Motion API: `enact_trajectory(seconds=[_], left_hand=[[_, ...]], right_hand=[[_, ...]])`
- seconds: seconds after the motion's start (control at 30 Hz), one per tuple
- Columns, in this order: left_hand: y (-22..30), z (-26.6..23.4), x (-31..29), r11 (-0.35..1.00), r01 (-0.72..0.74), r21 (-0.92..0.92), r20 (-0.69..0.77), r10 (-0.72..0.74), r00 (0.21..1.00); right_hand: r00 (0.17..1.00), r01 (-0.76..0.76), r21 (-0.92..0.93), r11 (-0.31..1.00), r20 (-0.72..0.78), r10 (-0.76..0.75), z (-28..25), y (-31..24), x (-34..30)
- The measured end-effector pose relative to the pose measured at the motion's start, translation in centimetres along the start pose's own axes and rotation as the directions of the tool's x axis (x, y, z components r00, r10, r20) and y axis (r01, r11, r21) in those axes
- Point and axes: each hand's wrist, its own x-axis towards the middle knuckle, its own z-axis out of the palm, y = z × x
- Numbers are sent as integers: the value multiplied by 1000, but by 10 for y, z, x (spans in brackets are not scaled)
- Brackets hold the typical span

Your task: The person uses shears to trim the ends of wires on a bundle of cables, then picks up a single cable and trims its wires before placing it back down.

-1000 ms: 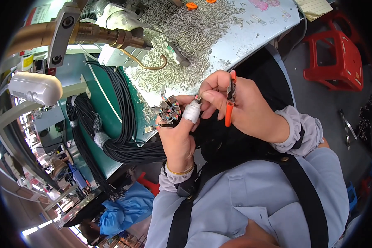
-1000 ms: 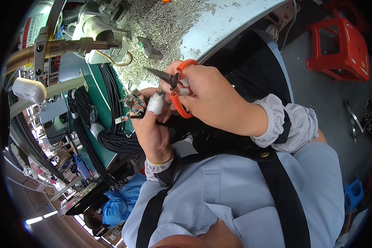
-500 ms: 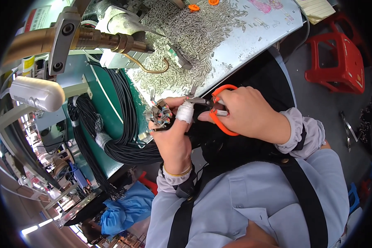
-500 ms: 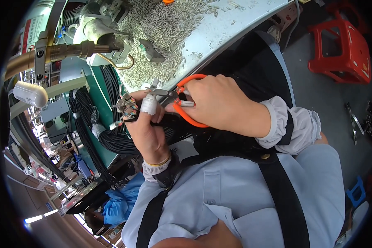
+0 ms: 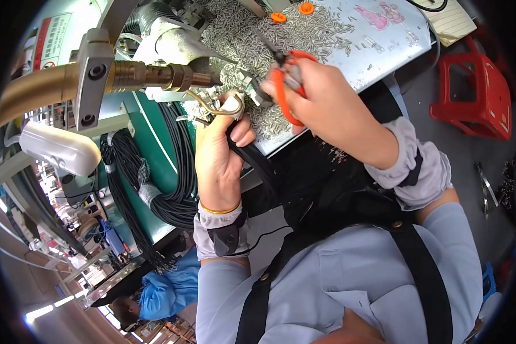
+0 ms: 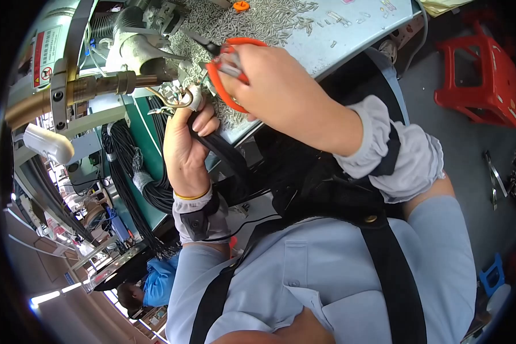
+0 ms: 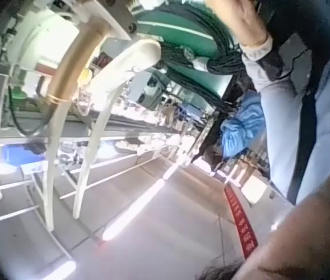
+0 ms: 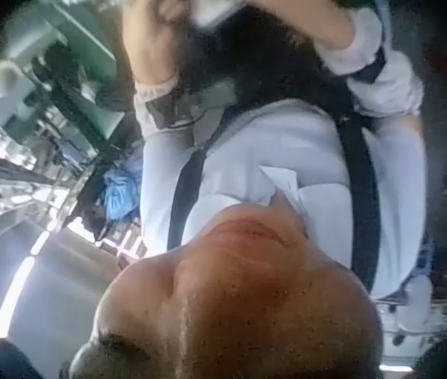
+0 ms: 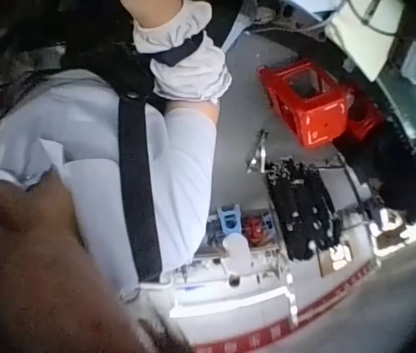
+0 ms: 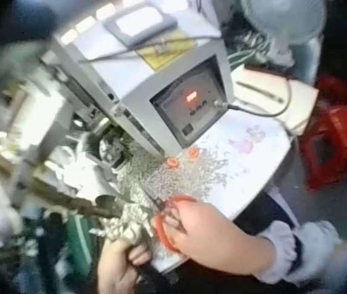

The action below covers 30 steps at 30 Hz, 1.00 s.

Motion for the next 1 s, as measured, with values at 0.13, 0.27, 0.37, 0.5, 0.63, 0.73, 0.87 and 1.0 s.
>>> enact_trajectory(seconds=[0.13,0.27,0.37,0.5,0.63,0.73,0.87,1.0], left_hand=[[5,0,8,999,15,42,4,-15,1000],[9,-4,10,998,26,54,26,-27,999],[11,-5,8,995,28,98,65,-34,997],[10,4,4,989,-48,141,19,46,999],[9,7,2,984,-56,167,-12,58,998],[8,8,2,978,-85,189,-28,92,995],[9,11,-4,977,-50,208,-38,59,998],[3,11,-21,999,21,29,-56,-20,998]], right_hand=[[973,-167,20,986,162,161,3,-7,22],[977,-167,140,976,156,144,5,-4,25],[998,17,48,999,57,-20,8,1,24],[996,-27,79,996,85,21,9,0,25],[997,-8,41,999,80,5,8,-3,25],[998,4,39,999,61,-6,10,0,24],[997,-8,57,998,81,3,9,0,19],[984,-90,163,983,164,63,-2,-6,9]])
